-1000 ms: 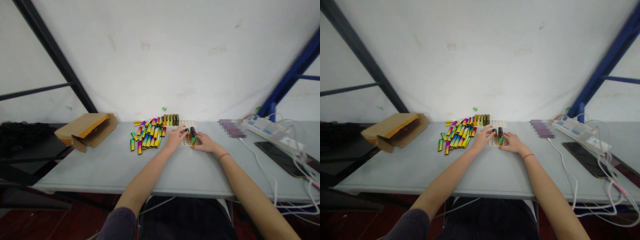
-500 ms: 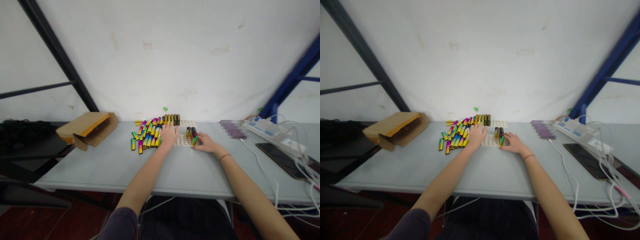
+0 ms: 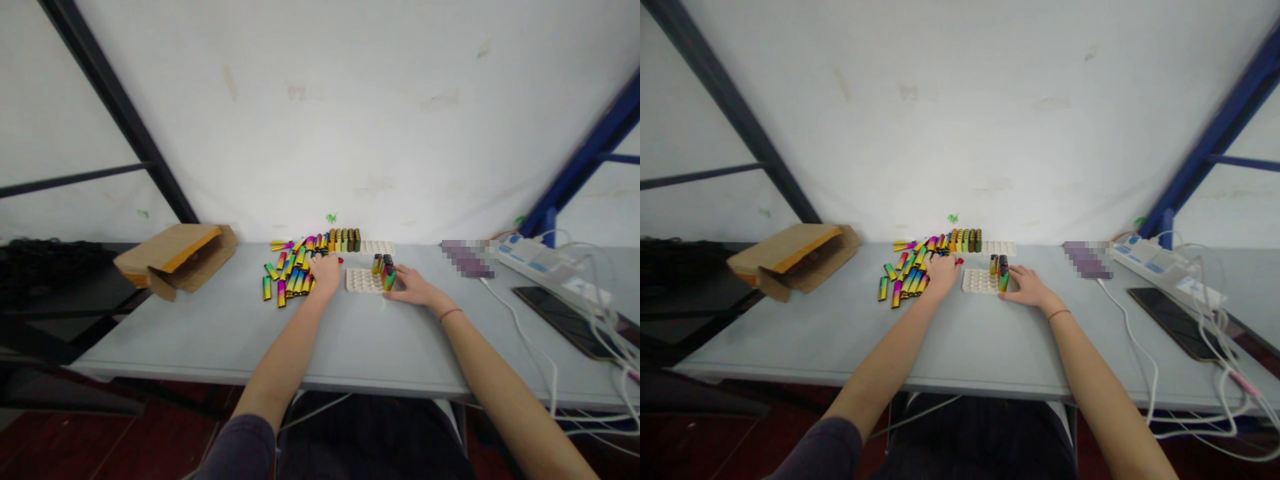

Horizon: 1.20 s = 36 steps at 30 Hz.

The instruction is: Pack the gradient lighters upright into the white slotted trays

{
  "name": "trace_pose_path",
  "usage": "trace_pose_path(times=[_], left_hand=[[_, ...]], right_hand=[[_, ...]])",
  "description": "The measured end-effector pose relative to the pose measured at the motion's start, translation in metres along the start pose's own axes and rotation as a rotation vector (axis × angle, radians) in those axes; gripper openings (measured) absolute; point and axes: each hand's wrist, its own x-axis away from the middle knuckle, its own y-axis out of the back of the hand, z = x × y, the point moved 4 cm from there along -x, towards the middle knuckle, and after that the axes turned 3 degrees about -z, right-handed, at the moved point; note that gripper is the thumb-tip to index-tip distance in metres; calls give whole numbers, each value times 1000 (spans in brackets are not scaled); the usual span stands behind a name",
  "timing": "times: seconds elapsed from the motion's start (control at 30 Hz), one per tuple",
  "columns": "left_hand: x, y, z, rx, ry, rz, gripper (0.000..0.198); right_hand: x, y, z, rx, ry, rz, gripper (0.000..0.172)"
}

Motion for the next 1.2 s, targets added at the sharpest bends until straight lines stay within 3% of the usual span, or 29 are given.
trace_pose_path(times=[0.2,0.27,0.37,0.5,0.6,0.73,0.87,1.2], left_hand=[[-3,2,1,167,41,-42,25],[-7,2,1,373,38,-126,20],[-12,-2,-3,860,31,-199,10],[-9,-19,-19,1519,201,-6,15],[-5,-24,-29,1772,334,128,19],[-4,-20,-35,1932,424,293,44],[-5,-18,-32,1992,510,279,57],[-1,-13,-28,1948,516,223,49]], right_hand=[[0,3,4,9,16,26,85],[0,3,4,9,16,23,84],[0,3,4,7,16,19,84],[0,3,4,0,16,18,85],[0,3,4,1,26,21,83],[0,2,4,7,15,11,81],[1,2,4,5,20,-2,78],[2,4,5,-2,2,7,82]])
